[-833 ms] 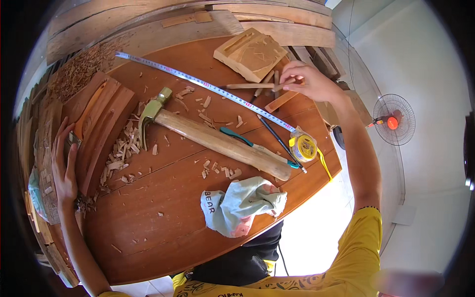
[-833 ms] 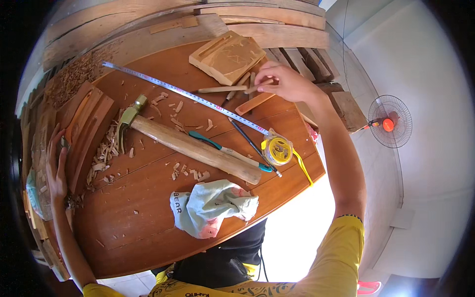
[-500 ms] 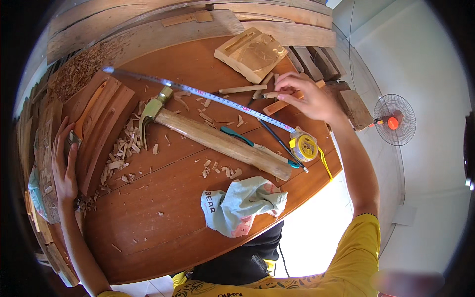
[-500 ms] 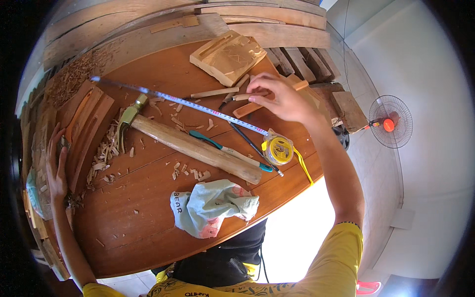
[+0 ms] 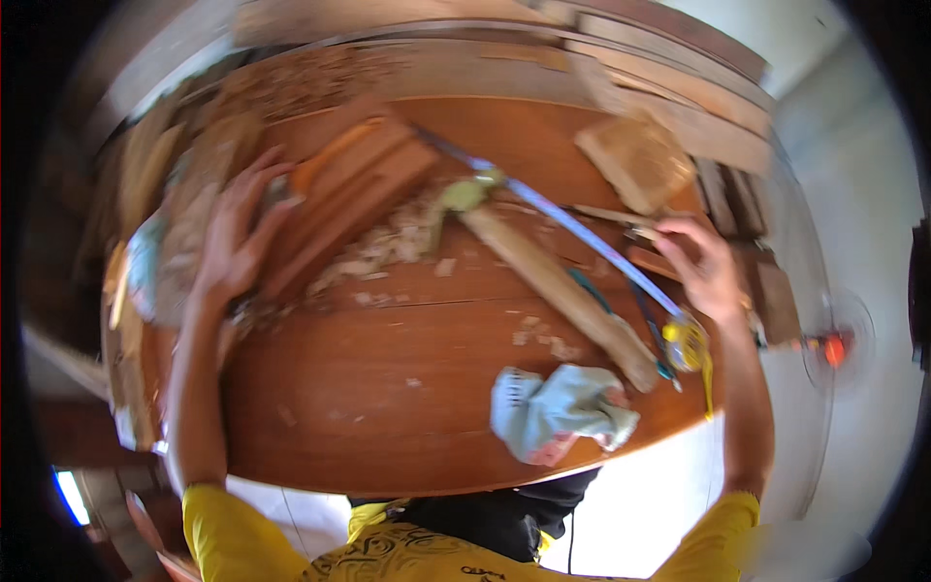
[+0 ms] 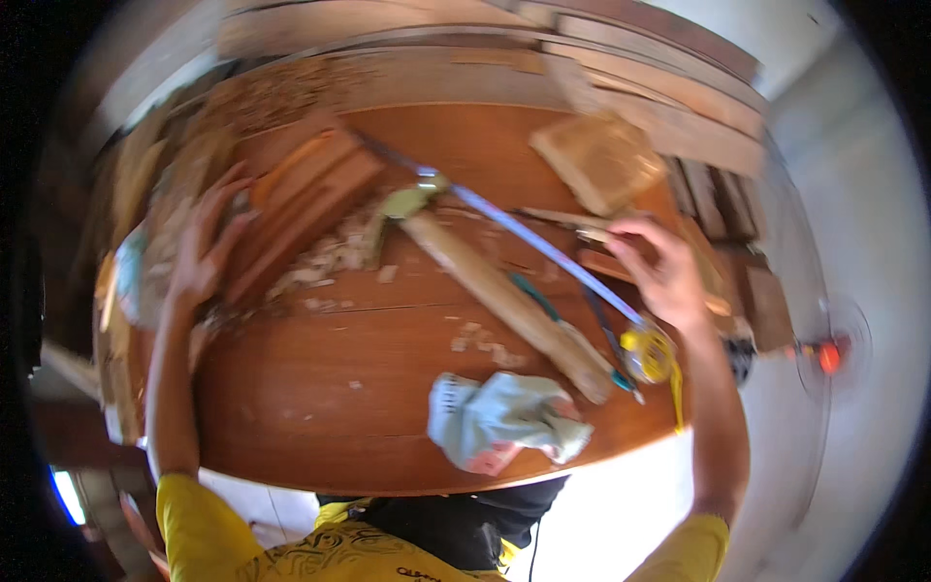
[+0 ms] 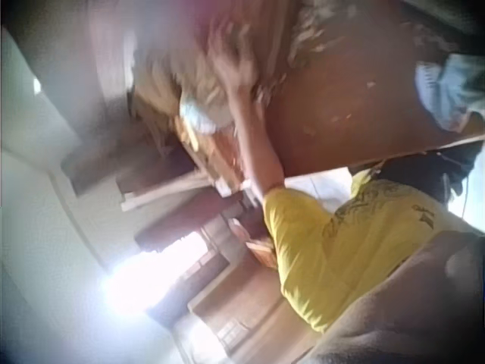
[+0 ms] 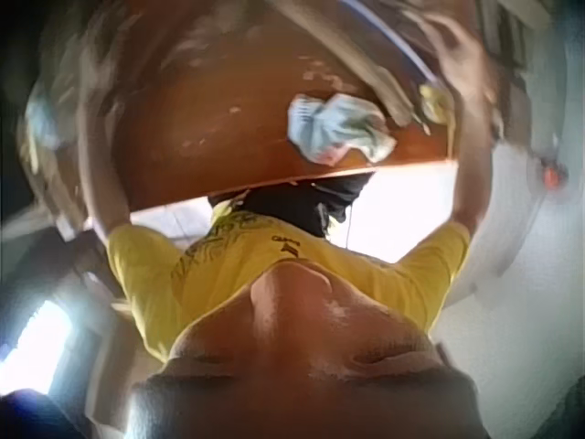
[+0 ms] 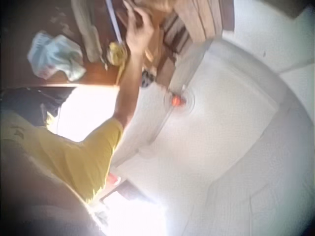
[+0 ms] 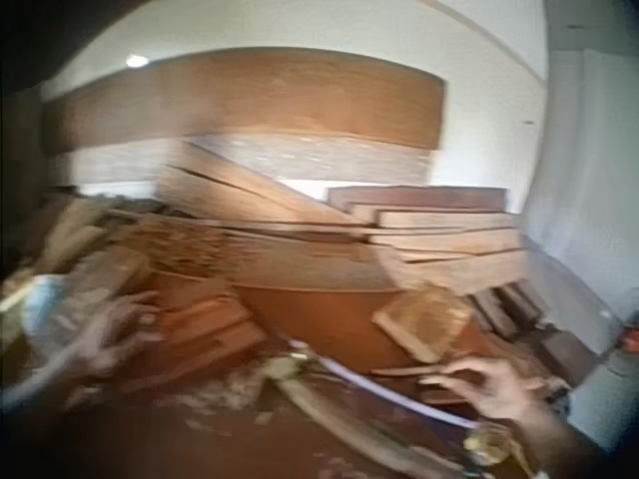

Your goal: Marking and assembling small wood pieces on a workshop table.

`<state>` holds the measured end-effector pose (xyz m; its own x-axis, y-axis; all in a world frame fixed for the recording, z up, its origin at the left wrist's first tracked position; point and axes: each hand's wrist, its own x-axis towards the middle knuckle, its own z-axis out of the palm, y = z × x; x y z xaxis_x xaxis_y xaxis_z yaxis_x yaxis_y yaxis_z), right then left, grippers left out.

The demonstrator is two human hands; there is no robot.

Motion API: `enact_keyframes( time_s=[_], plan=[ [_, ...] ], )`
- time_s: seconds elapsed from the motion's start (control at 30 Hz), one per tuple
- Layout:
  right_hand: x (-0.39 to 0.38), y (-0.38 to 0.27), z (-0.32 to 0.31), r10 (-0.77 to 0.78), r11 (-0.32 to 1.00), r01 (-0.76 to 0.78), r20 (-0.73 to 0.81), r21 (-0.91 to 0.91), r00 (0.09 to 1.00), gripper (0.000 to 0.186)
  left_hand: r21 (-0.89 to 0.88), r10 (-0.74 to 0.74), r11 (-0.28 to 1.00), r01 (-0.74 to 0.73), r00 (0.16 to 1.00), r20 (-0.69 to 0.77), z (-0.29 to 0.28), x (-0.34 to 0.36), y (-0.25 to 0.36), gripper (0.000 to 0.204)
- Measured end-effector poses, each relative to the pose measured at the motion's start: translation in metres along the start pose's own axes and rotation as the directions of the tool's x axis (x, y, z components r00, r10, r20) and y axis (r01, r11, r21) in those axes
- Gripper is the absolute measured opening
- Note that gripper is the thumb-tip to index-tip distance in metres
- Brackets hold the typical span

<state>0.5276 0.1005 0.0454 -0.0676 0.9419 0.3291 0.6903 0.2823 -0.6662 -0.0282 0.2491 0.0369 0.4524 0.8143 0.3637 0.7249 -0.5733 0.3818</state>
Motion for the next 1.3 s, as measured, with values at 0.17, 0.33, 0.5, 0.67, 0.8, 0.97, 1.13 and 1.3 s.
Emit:
enact_keyframes(
  time_s=[0.17,0.33,0.5,0.67,0.8,0.97,1.13,1.3],
  plan=[
    [0.059,-0.050,0.031,-0.089,0.995,0.094,0.147,-0.025,0.985,0.018,0.037,0.096,0.994,-0.098,0.994,0.051,-0.004,0.002,-0.003,0.052],
    [0.114,-0.115,0.106,-0.404,0.911,0.412,0.269,0.029,0.874,0.015,-0.025,0.165,0.986,-0.163,0.984,0.075,-0.004,-0.001,-0.001,0.054],
    [0.131,-0.161,0.189,-0.552,0.830,0.542,0.322,0.129,0.769,0.015,-0.093,0.162,0.983,-0.155,0.985,0.064,-0.005,-0.006,0.001,0.051],
    [0.142,-0.173,0.217,-0.580,0.810,0.576,0.300,0.112,0.757,0.013,-0.126,0.157,0.981,-0.150,0.986,0.055,-0.003,-0.007,-0.002,0.051],
    [0.144,-0.171,0.212,-0.552,0.828,0.550,0.337,0.111,0.763,0.014,-0.118,0.151,0.982,-0.145,0.988,0.039,0.000,-0.009,-0.004,0.049],
    [0.145,-0.166,0.206,-0.539,0.829,0.555,0.365,0.069,0.759,0.020,-0.105,0.162,0.982,-0.159,0.987,0.016,-0.003,-0.009,0.003,0.044],
    [0.138,-0.161,0.208,-0.553,0.821,0.568,0.323,0.056,0.768,0.018,-0.246,0.211,0.948,-0.200,0.977,0.020,-0.020,-0.012,0.016,0.020],
    [0.131,-0.153,0.208,-0.483,0.875,0.475,0.227,0.091,0.846,0.012,-0.209,0.234,0.950,-0.232,0.972,-0.018,-0.009,-0.013,0.033,0.013]
  ],
)
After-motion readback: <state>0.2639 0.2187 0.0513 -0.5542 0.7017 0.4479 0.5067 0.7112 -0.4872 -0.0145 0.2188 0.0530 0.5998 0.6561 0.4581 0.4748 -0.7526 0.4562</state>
